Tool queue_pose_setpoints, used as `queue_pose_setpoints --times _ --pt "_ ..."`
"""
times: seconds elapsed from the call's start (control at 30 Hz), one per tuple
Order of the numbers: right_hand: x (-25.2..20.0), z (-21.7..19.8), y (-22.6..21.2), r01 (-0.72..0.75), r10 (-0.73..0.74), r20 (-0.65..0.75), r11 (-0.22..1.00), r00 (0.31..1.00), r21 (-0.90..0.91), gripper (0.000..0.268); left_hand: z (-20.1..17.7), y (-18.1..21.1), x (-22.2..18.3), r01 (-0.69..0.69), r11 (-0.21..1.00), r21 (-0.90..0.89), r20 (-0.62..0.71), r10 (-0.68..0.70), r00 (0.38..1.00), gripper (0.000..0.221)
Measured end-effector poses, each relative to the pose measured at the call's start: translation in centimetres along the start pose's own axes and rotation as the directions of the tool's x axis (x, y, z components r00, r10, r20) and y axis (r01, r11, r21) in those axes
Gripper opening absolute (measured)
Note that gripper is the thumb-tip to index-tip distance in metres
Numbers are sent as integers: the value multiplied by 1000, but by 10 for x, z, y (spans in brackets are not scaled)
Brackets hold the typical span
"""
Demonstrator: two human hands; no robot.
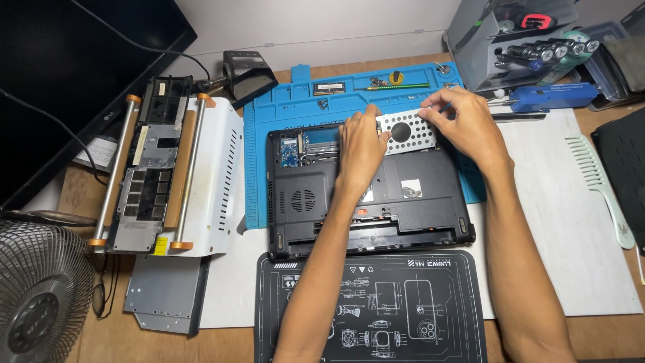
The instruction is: Reinstalling a hard drive into a laptop by connecting internal cables and securing the drive caddy with screws.
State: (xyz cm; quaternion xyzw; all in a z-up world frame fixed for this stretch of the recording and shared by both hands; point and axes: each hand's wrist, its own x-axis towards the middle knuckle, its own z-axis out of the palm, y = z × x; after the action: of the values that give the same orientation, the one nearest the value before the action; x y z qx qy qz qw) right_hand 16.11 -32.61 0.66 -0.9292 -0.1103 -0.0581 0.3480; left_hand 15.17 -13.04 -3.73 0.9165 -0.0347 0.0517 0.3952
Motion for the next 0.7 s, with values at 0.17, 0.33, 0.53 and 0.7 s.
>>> queue_pose_setpoints --times 0.17,0.33,0.53,0.7 --pt "-2 4 0 -10 10 0 998 1000 -59 9 8 -4 0 -14 996 86 28 12 1000 33" --pt "-3 4 5 -12 15 33 996 999 -93 6 16 -5 0 -34 993 111 51 28 998 32" --pt "-2 6 4 24 -21 33 995 999 -95 6 8 -1 -3 -27 993 118 55 20 998 32" --pt "-5 2 0 5 2 68 994 998 -105 12 -9 5 -5 -28 998 62 3 28 1000 28"
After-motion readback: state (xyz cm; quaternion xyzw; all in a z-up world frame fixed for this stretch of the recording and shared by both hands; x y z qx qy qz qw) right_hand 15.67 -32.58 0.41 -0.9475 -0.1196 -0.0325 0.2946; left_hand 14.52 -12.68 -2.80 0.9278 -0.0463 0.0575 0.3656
